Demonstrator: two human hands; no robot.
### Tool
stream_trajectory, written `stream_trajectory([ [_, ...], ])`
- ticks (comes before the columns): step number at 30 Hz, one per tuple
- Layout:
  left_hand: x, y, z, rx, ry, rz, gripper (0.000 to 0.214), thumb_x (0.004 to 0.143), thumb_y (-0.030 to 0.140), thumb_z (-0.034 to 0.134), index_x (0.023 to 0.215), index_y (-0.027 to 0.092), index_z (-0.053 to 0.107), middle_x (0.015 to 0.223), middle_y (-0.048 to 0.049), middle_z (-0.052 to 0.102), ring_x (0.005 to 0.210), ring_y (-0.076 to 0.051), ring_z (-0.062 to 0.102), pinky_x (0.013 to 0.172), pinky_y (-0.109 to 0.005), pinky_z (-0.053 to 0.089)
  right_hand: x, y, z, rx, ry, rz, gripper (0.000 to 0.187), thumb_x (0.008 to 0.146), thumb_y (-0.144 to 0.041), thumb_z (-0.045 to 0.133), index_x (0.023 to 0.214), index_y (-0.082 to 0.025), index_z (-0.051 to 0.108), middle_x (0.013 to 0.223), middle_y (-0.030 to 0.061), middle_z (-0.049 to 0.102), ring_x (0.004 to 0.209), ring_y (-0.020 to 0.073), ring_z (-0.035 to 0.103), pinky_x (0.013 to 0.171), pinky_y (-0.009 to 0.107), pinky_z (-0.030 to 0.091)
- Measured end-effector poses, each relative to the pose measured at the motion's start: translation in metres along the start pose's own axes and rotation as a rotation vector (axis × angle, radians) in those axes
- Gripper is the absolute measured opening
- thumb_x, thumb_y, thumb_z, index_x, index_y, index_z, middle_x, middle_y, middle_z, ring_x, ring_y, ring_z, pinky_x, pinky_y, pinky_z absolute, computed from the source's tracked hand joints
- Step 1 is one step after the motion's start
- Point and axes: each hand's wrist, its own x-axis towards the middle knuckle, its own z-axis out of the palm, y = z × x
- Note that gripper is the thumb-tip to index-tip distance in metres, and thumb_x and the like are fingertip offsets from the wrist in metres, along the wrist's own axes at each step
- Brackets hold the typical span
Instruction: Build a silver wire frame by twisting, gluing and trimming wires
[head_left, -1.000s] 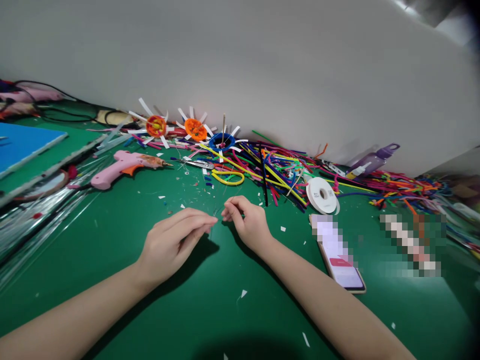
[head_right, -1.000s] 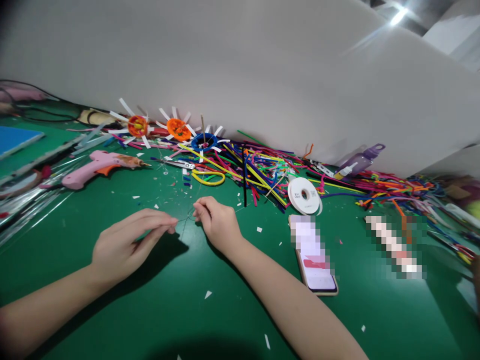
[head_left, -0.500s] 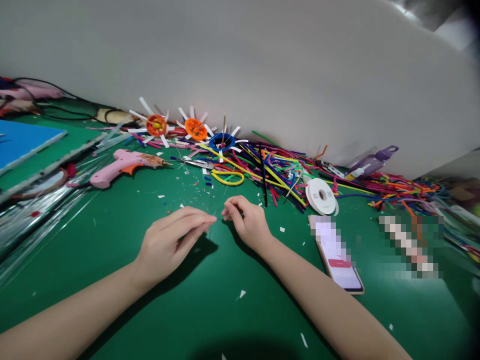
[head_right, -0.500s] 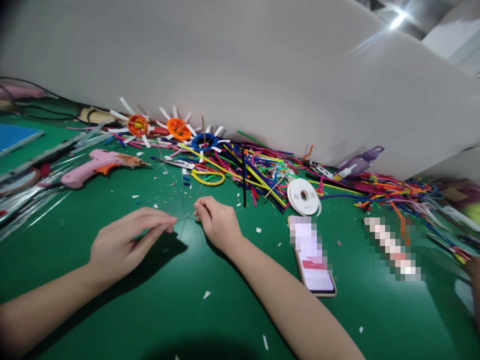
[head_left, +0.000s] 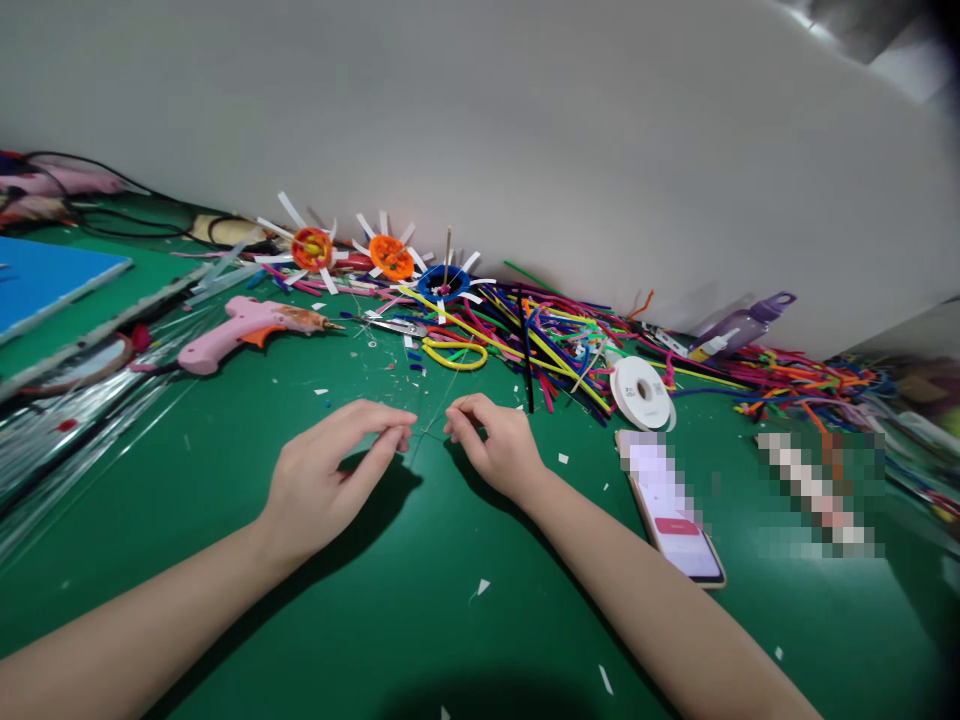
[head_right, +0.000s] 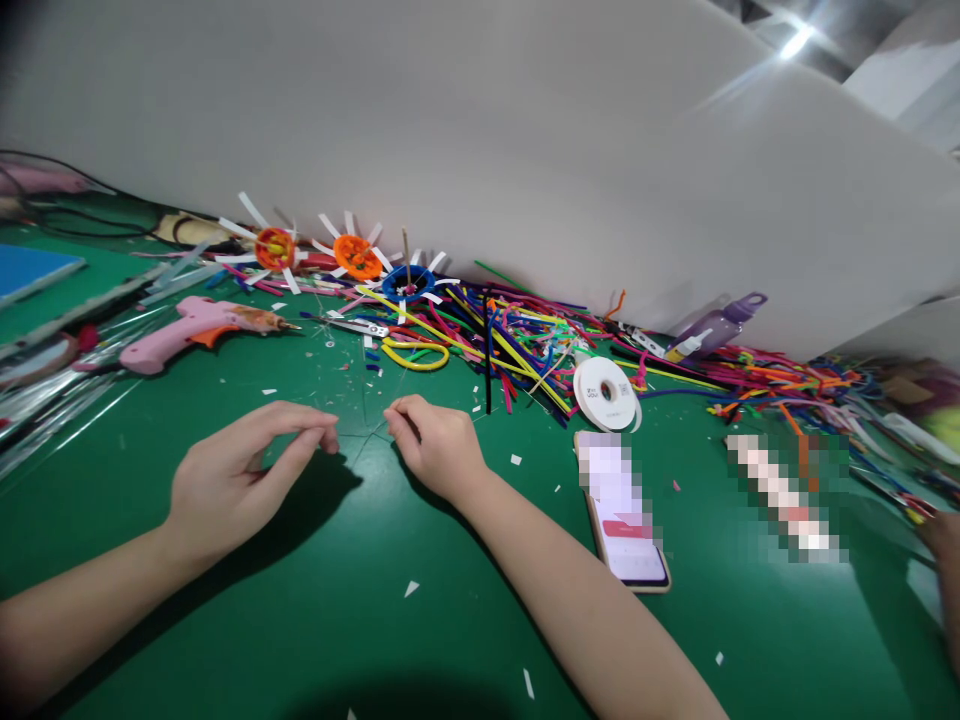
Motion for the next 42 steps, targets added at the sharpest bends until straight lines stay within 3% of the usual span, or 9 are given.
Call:
stream_trajectory([
  [5,-0.001,-0.002,-0.001,-0.006,0.029,-0.102,0.016,0.088,0.018,0.050,0.098,0.021,0.062,0.081,0.0019,0.064,0.077,-0.011,0.060,0.074,-0.023,0.046,-0.001,0.001,0.001,-0.061,0.013,-0.076,0.022,0.094,-0.031,0.041,0.090,-0.018,0.058,0.080,0.0030,0.069,0.068,0.0120,0.063,0.067,0.023,0.045],
  [17,0.009,0.000,0.000,-0.160,0.172,-0.542,0.018,0.087,0.034,0.051,0.095,0.023,0.063,0.076,0.0029,0.066,0.068,-0.010,0.063,0.071,-0.023,0.051,-0.001,0.003,0.005,-0.161,0.094,-0.216,0.020,0.092,-0.029,0.045,0.088,-0.017,0.060,0.072,0.0009,0.068,0.060,0.0099,0.060,0.059,0.021,0.043],
  [33,0.012,-0.008,0.000,-0.273,0.210,-0.642,0.020,0.084,0.040,0.053,0.094,0.026,0.063,0.081,0.0004,0.065,0.072,-0.014,0.064,0.075,-0.029,0.052,-0.005,0.005,0.008,-0.199,0.093,-0.335,0.014,0.092,-0.025,0.047,0.089,-0.018,0.059,0.083,0.0026,0.071,0.071,0.0120,0.066,0.065,0.023,0.047],
  [42,0.012,-0.004,-0.001,-0.263,0.193,-0.631,0.020,0.084,0.039,0.053,0.092,0.024,0.064,0.079,0.0008,0.065,0.069,-0.013,0.063,0.072,-0.027,0.052,-0.005,0.005,0.008,-0.217,0.047,-0.295,0.018,0.093,-0.026,0.043,0.090,-0.018,0.059,0.084,0.0031,0.071,0.069,0.0113,0.065,0.064,0.022,0.046],
])
